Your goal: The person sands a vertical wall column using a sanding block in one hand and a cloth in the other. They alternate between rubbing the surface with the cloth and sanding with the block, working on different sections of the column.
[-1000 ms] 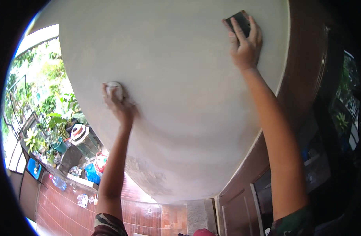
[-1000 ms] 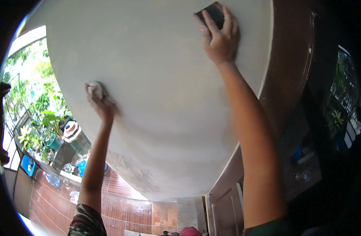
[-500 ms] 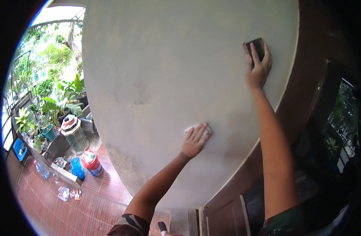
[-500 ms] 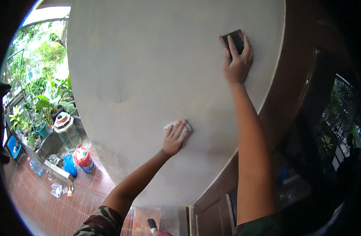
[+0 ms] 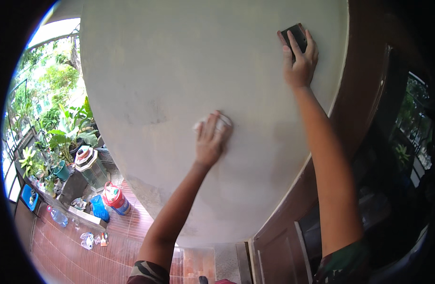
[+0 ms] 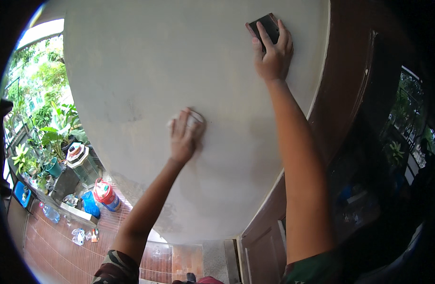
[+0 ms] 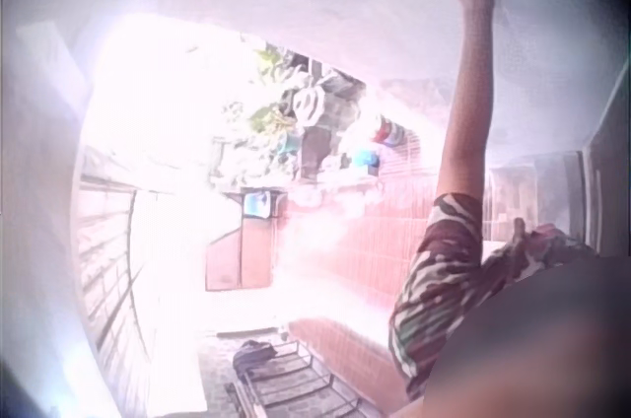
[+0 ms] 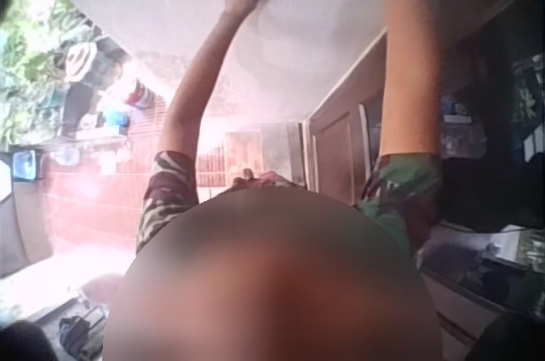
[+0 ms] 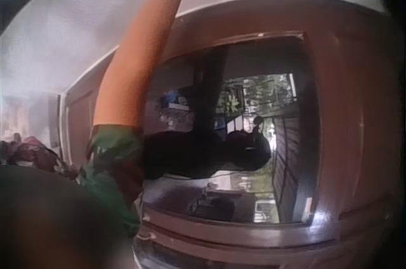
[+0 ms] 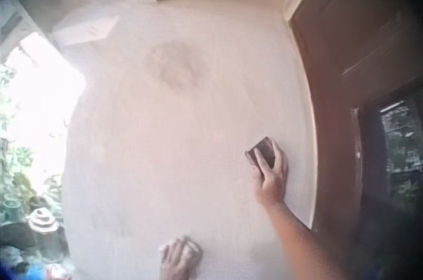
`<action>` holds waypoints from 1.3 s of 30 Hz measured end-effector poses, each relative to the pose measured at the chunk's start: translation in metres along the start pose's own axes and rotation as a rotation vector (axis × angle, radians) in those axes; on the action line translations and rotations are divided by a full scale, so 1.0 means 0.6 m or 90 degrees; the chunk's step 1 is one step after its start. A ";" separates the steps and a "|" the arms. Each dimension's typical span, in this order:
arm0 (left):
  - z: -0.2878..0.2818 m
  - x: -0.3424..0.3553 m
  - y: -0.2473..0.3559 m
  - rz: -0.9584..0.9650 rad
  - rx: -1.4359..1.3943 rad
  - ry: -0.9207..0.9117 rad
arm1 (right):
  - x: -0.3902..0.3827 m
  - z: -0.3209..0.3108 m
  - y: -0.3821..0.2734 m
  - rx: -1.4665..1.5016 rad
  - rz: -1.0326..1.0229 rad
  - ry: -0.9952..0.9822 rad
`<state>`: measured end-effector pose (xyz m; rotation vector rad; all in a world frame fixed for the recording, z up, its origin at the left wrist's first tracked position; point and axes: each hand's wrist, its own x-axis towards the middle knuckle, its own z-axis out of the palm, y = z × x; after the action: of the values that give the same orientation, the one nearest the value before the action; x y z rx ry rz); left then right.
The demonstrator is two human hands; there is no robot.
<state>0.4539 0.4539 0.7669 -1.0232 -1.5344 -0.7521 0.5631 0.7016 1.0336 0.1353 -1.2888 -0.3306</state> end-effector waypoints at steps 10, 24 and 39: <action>-0.226 -0.023 -0.299 -0.223 0.167 0.298 | 0.007 -0.004 -0.002 0.014 -0.017 0.036; -0.196 -0.072 -0.326 -0.512 0.170 0.497 | 0.008 0.003 0.004 0.009 -0.022 0.047; 0.018 -0.035 0.047 -0.067 -0.051 -0.024 | 0.004 0.005 0.011 0.010 -0.032 0.044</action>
<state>0.4752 0.4710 0.7426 -1.0261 -1.6121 -0.8779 0.5619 0.7073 1.0382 0.1908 -1.2219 -0.3559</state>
